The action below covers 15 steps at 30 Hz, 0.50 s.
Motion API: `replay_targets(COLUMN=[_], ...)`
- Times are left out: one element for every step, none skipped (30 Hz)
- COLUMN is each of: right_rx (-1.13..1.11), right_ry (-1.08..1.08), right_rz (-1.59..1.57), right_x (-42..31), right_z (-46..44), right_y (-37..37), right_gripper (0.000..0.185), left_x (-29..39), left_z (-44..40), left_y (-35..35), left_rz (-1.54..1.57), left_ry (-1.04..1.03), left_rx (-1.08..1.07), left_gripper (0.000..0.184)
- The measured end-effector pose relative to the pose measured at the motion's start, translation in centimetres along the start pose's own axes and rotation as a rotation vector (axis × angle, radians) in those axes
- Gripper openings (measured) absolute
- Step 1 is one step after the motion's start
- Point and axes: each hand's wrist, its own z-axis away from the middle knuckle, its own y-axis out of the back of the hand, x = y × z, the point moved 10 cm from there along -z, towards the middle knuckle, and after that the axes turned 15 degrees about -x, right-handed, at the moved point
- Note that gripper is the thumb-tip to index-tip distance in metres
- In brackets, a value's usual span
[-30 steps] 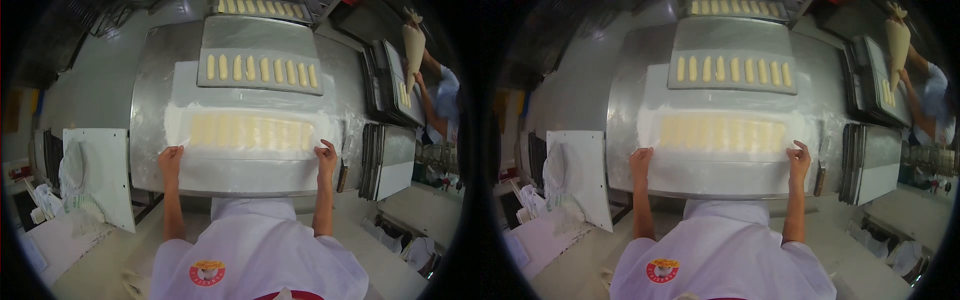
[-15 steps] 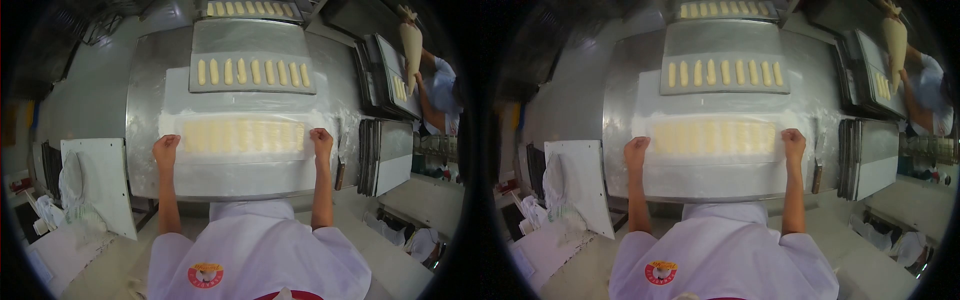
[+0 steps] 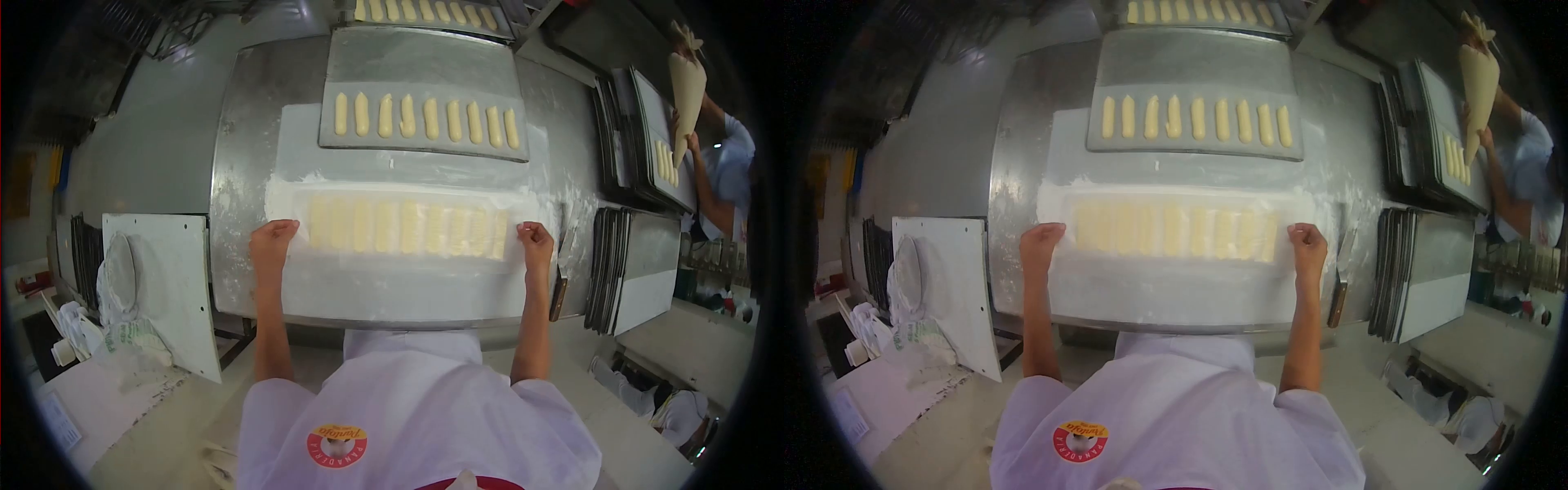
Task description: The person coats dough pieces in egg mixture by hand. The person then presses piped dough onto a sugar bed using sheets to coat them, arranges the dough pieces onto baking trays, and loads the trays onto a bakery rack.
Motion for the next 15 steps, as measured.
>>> replay_targets(right_rx=[0.041, 0.082, 0.068, 0.065, 0.055, 0.046, 0.047, 0.026, 0.003, 0.002, 0.023, 0.042, 0.038, 0.032, 0.026], right_ry=[-0.047, -0.097, -0.019, -0.026, -0.013, 0.003, 0.005, 0.038, 0.072, 0.072, 0.056, 0.041, 0.042, 0.042, 0.042], right_rz=[0.045, 0.091, 0.047, 0.048, 0.033, 0.018, 0.019, -0.015, -0.049, -0.049, -0.067, -0.085, -0.084, -0.064, -0.044], right_x=[0.3, 0.7, 0.2, 0.4, 0.2, -0.4, -1.0, -2.1, -3.2, -3.9, -4.3, -4.4, -4.1, -3.3, -2.3], right_z=[0.2, 0.4, 0.3, 0.5, 0.5, 0.4, 0.7, 1.3, 1.8, 2.1, 2.5, 2.6, 2.3, 1.8, 1.2], right_y=[-0.1, 0.1, -0.2, -0.1, 0.0, 0.0, 0.2, 0.3, 0.3, 0.5, 0.8, 1.0, 0.9, 0.6, 0.2], right_gripper=[0.01, 0.01, 0.011, 0.011, 0.012, 0.012, 0.012, 0.012, 0.012, 0.012, 0.012, 0.011, 0.011, 0.011, 0.011], left_x=[0.7, 0.8, 0.5, 0.2, 0.2, 0.1, 0.2, 0.3, 1.0, 2.0, 2.4, 2.3, 2.1, 1.8, 1.1], left_z=[0.1, 0.3, 0.2, 0.0, -0.2, -0.3, -0.3, -0.1, 0.4, 1.1, 1.4, 1.3, 1.1, 0.9, 0.6], left_y=[-0.2, -0.3, -0.3, -0.5, -0.5, -0.1, 0.3, 0.5, 0.8, 1.2, 1.5, 1.6, 1.6, 1.5, 1.1], left_rz=[-0.043, -0.086, -0.086, -0.078, -0.069, -0.069, -0.029, 0.01, 0.011, 0.039, 0.067, 0.068, 0.082, 0.097, 0.098], left_ry=[0.024, 0.053, 0.062, 0.06, 0.053, 0.051, 0.021, -0.007, -0.006, 0.0, 0.005, 0.007, -0.006, -0.019, -0.019], left_rx=[0.012, 0.022, 0.022, 0.009, -0.003, -0.003, -0.016, -0.03, -0.03, -0.026, -0.021, -0.018, -0.021, -0.025, -0.019], left_gripper=[0.021, 0.021, 0.021, 0.021, 0.021, 0.021, 0.02, 0.019, 0.019, 0.019, 0.018, 0.018, 0.019, 0.02, 0.02])
